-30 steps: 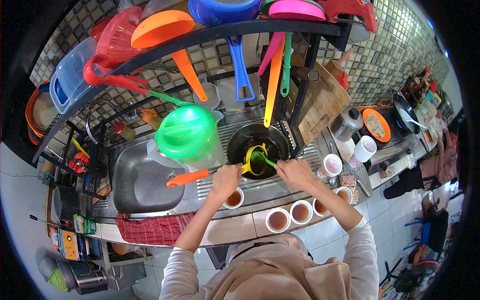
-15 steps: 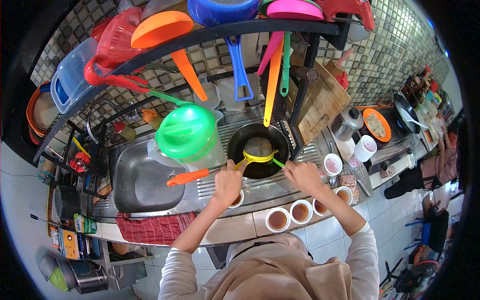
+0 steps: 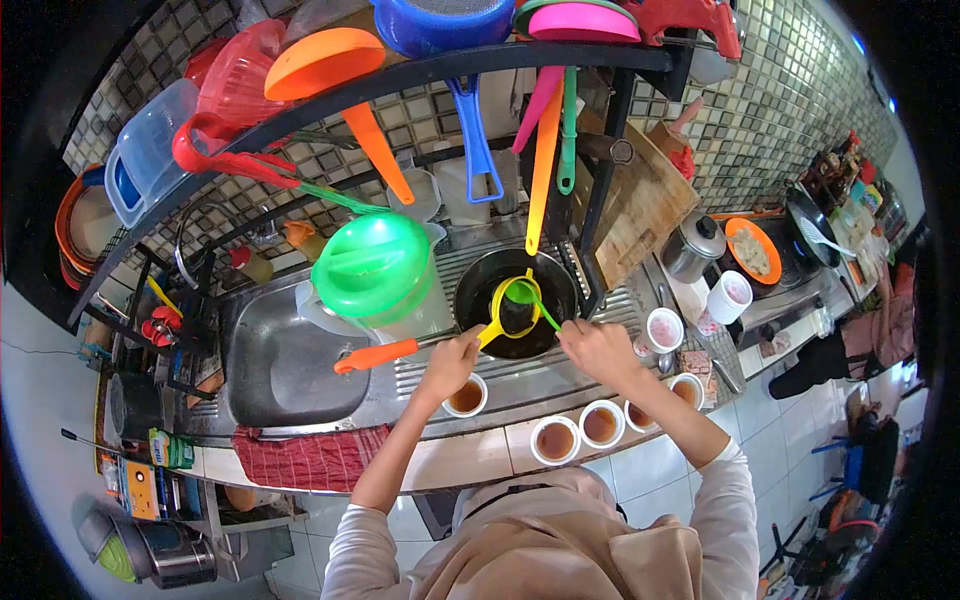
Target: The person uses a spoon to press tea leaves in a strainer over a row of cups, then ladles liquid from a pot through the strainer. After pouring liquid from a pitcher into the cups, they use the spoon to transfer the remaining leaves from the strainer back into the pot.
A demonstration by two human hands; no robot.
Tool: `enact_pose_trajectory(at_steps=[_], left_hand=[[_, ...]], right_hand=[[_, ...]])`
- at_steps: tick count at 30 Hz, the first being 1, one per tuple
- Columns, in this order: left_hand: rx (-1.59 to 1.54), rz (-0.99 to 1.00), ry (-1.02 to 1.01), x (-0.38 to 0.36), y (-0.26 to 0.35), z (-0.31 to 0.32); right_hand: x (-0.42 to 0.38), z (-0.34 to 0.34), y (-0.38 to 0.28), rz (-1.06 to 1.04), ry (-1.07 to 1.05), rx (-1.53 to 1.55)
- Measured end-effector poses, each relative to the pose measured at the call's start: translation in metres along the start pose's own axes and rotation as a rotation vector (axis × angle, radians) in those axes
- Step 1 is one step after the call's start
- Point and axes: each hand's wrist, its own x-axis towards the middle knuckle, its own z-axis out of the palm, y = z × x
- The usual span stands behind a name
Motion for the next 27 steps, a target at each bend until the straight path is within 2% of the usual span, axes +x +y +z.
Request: enact_pose_trajectory(at_steps=[5,8,10,14,16,20,24,27], left_hand=[[0.018,0.028,-0.004,0.003,-0.01,0.002],[0.061,0.048,0.032,0.003,-0.005,0.001],[0.063,0.04,0.025,0.004,-0.009,0.003],[0.108,0.046,0.029,0.006,-0.008,0.0],[0.133,0.03,-0.004,0.007,-0.001,-0.004],[0.185,0.028,-0.042,0.01,-0.001,-0.004],[0.213,-0.01,-0.067,0.012,-0.002,-0.002],[0.218,0.08,0.016,0.012,-0.005,0.001]], right_hand=[[0.002,0.003,-0.004,-0.045,-0.074,0.036],[0.003,0.012,0.001,-0.011,-0.002,0.043],[0.003,0.016,0.004,-0.092,-0.069,0.06],[0.001,0.008,0.0,-0.094,-0.131,0.108],[0.002,0.01,0.003,-0.005,-0.074,0.094],[0.0,0.017,0.005,-0.006,-0.12,0.122],[0.002,0.018,0.006,0.098,-0.096,0.177],[0.001,0.019,0.009,0.126,-0.125,0.195]])
